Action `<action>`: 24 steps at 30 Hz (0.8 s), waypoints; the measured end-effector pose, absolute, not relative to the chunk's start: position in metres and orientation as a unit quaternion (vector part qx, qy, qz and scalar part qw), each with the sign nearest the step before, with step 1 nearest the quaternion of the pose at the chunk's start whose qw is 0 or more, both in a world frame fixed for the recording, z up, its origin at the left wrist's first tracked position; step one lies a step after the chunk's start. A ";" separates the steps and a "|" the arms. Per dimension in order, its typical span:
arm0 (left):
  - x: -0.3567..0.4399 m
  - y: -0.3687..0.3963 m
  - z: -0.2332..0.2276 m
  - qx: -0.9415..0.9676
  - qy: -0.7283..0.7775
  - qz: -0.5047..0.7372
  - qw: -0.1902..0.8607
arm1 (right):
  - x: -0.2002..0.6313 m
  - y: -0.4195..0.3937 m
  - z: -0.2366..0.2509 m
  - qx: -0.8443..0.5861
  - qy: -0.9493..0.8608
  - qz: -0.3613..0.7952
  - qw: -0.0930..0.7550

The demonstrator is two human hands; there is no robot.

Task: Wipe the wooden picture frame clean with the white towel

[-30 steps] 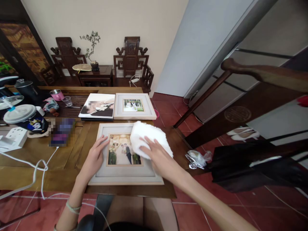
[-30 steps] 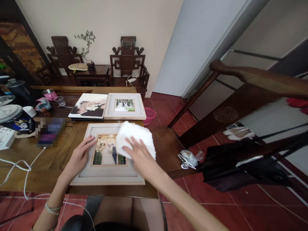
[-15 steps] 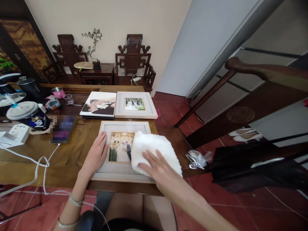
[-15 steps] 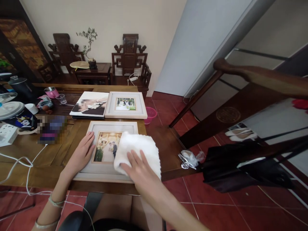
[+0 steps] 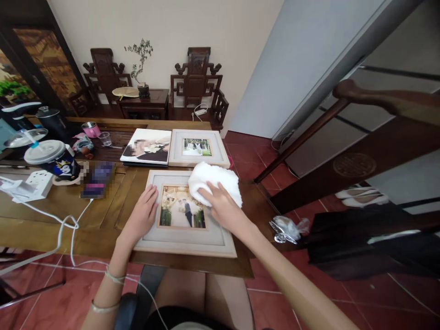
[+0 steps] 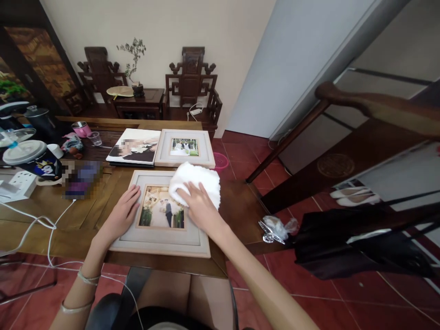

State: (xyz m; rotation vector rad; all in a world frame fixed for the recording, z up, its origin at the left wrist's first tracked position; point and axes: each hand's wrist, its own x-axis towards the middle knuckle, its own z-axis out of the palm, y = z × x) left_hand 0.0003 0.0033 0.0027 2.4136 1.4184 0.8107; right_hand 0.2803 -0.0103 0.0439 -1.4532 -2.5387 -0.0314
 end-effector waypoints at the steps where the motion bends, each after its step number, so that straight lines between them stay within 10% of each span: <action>1: 0.001 0.003 0.002 0.820 0.487 0.279 0.113 | 0.279 -0.002 0.043 -0.495 -0.862 -0.025 0.109; 16: 0.004 -0.002 0.005 0.804 0.500 0.297 0.127 | 0.277 -0.125 0.072 -0.431 -0.897 0.097 0.026; 24: 0.001 0.001 0.003 0.819 0.488 0.280 0.111 | 0.267 -0.051 0.050 -0.487 -0.863 0.081 0.108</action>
